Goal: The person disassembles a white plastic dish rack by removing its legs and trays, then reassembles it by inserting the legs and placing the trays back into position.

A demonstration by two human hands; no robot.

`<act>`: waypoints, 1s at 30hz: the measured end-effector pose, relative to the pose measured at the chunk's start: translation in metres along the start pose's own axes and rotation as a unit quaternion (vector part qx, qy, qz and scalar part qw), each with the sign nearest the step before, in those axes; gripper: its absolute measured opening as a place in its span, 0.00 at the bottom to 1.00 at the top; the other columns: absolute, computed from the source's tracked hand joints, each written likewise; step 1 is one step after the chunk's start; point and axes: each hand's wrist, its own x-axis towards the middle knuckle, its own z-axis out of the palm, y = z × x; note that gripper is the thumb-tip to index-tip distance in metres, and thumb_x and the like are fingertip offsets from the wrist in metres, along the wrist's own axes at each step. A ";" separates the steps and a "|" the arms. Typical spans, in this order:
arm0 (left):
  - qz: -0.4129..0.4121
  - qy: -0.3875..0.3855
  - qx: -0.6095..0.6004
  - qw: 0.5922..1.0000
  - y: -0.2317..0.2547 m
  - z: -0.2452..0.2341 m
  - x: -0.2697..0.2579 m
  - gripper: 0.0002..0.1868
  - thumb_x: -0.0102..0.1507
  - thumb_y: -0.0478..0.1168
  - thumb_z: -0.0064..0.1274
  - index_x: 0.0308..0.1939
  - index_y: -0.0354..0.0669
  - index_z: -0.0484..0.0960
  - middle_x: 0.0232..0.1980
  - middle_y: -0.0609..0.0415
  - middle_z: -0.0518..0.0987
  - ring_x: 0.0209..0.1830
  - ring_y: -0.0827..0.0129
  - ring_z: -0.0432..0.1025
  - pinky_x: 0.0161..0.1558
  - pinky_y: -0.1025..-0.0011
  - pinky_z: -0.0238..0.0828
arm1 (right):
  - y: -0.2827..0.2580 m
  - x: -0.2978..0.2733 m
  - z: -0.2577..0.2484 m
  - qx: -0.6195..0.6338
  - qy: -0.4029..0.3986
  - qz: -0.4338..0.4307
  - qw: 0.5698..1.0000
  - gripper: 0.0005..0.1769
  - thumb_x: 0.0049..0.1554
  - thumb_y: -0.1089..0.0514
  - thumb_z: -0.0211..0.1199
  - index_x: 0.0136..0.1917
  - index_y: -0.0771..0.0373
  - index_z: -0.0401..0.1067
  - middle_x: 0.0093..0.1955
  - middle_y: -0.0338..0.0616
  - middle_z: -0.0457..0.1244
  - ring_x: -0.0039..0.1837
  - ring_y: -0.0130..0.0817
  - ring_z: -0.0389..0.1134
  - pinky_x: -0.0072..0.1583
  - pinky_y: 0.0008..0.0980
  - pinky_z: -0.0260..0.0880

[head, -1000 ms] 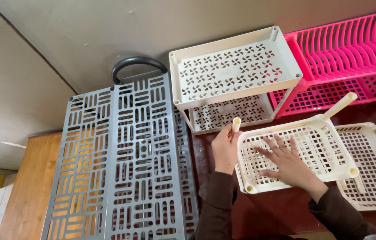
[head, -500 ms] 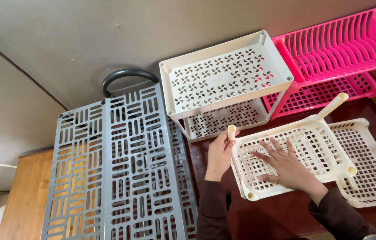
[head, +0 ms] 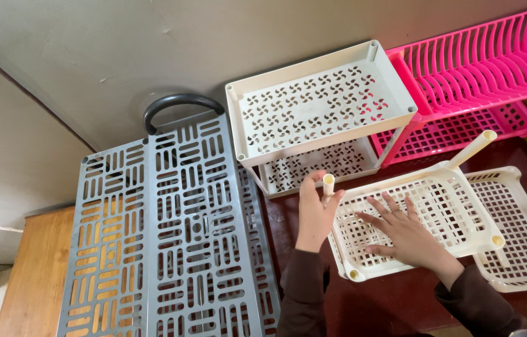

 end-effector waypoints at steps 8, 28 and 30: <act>-0.141 -0.025 -0.101 0.985 -0.018 0.006 -0.012 0.16 0.62 0.31 0.60 0.54 0.34 0.81 0.45 0.46 0.86 0.43 0.67 0.82 0.46 0.72 0.78 | -0.001 0.000 0.000 -0.001 0.004 0.002 1.000 0.51 0.49 0.15 0.47 0.79 0.36 0.49 0.83 0.40 0.37 0.85 0.50 0.31 0.76 0.67 0.25; -0.130 -0.024 -0.321 0.938 -0.054 0.021 -0.037 0.27 0.70 0.38 0.51 0.73 0.35 0.67 0.68 0.47 0.75 0.67 0.65 0.69 0.67 0.70 0.66 | -0.048 0.077 -0.025 0.318 0.023 0.063 0.946 0.43 0.51 0.45 0.69 0.74 0.59 0.58 0.78 0.56 0.52 0.79 0.53 0.51 0.73 0.47 0.53; -0.185 -0.011 -0.416 0.890 -0.059 0.021 -0.041 0.27 0.71 0.40 0.46 0.74 0.39 0.65 0.69 0.49 0.74 0.68 0.66 0.69 0.67 0.70 0.66 | -0.049 0.088 -0.022 0.388 0.066 0.069 0.917 0.39 0.51 0.52 0.68 0.73 0.62 0.61 0.76 0.55 0.55 0.78 0.50 0.54 0.73 0.44 0.56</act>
